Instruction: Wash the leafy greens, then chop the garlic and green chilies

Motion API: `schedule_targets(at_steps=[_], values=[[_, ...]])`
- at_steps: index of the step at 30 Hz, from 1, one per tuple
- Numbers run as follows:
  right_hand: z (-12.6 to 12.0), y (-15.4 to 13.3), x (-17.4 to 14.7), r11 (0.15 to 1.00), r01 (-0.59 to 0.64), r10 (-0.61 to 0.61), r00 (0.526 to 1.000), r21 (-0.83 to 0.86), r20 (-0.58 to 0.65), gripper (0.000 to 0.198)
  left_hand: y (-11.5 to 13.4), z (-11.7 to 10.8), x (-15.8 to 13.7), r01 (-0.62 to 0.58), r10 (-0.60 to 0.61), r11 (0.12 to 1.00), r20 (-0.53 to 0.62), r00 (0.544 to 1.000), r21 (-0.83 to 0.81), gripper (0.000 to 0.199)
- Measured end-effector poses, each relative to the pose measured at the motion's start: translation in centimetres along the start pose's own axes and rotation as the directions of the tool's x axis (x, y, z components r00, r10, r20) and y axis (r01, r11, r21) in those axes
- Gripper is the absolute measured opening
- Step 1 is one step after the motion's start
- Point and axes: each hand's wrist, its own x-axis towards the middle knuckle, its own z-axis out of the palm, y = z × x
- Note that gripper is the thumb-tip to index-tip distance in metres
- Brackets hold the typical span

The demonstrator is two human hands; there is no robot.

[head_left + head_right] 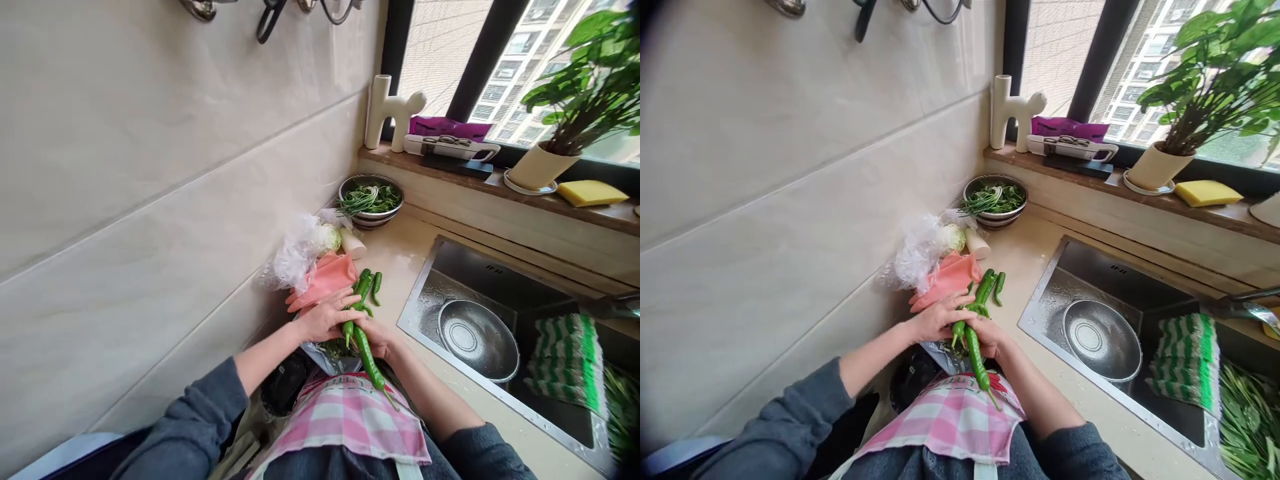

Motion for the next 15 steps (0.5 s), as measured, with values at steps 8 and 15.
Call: schedule_targets(at_steps=[8, 15], values=[[1.6, 4.0, 0.1, 0.939, -0.343, 0.341, 0.912, -0.029, 0.226, 0.038, 2.2, 4.7, -7.0, 0.199, -0.239, 0.967, -0.292, 0.926, -0.158, 0.036], [2.2, 4.1, 2.3, 0.813, -0.529, 0.582, 0.754, -0.242, 0.304, 0.038, 4.0, 2.5, -9.1, 0.401, -0.485, 0.868, -0.670, 0.563, -0.292, 0.019]])
